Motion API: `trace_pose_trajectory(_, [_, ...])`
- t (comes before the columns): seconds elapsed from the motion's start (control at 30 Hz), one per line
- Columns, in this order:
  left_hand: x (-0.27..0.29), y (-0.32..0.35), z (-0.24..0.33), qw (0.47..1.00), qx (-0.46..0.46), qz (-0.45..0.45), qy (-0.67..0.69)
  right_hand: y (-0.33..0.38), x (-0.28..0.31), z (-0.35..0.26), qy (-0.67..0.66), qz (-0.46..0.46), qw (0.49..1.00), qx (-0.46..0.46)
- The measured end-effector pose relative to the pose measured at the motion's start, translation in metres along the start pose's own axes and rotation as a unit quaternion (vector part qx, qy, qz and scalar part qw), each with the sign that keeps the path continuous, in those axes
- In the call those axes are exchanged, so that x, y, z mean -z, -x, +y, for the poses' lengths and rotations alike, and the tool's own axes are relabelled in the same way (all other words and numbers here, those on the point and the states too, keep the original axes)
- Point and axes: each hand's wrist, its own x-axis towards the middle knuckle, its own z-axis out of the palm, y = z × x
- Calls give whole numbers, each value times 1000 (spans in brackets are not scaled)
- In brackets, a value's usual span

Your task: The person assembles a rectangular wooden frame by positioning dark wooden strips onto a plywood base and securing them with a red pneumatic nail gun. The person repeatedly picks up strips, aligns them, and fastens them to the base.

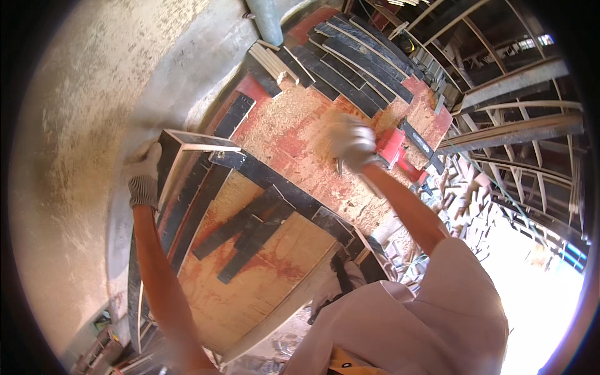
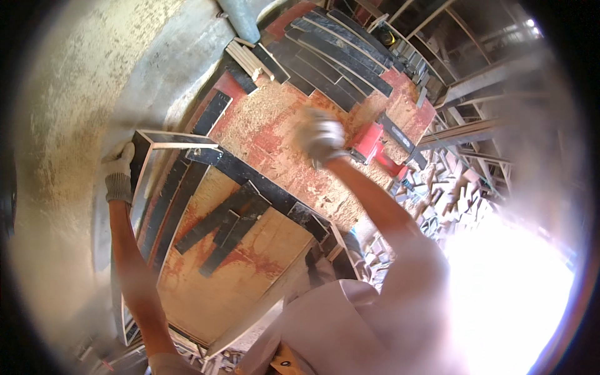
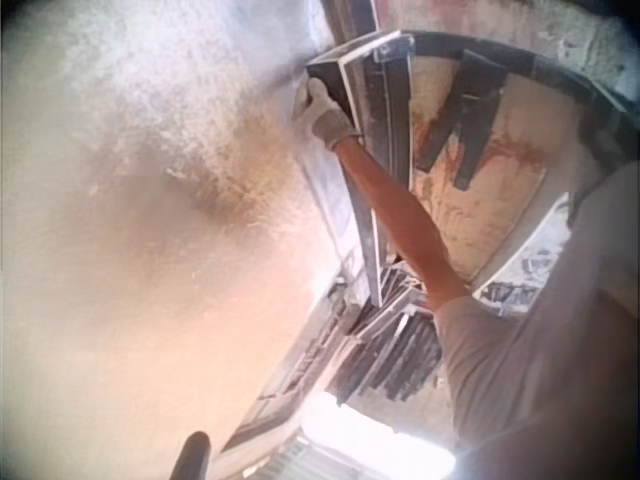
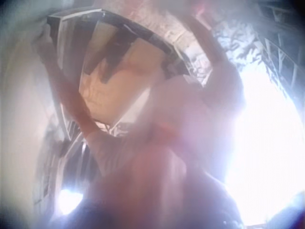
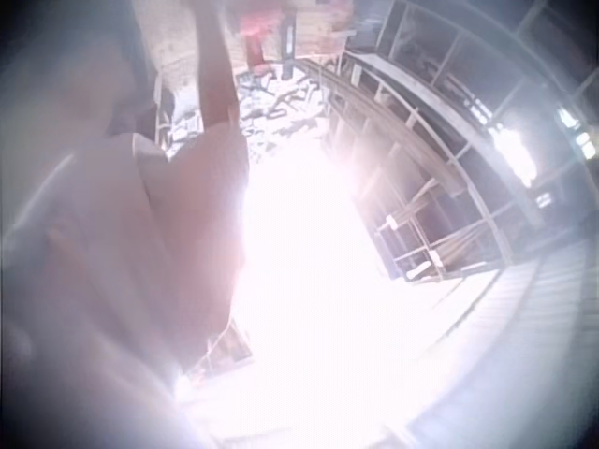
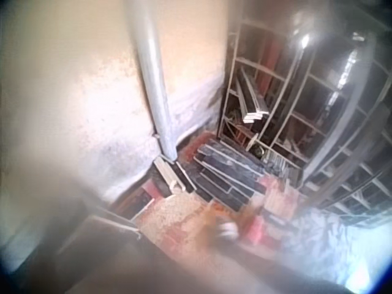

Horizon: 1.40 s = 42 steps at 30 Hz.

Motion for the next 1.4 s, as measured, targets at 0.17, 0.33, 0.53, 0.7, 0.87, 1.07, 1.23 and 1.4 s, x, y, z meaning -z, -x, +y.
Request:
trace_pose_trajectory(0.17, [-9,0,48,999,23,-9,26,111,69,235,90,-113,983,-111])
trace_pose_trajectory(0.33, [-2,4,40,999,34,24,18,135,43,280,190,-209,933,-223])
trace_pose_trajectory(0.53, [0,-1,62,997,68,22,20,152,36,324,137,-152,935,-290])
trace_pose_trajectory(0.7, [-1,-2,50,992,122,27,-4,115,52,251,9,-207,938,-279])
trace_pose_trajectory(0.87, [2,2,48,986,164,-14,-1,-2,140,34,-266,-396,745,-465])
trace_pose_trajectory(1.07, [-2,-12,55,991,132,0,-34,-116,173,-141,-359,-489,784,-131])
trace_pose_trajectory(1.23, [-3,-8,45,992,116,9,-50,-190,170,-288,-278,-589,747,-130])
trace_pose_trajectory(1.4, [2,-5,53,987,150,-18,-48,-210,151,-331,-145,-578,794,-120])
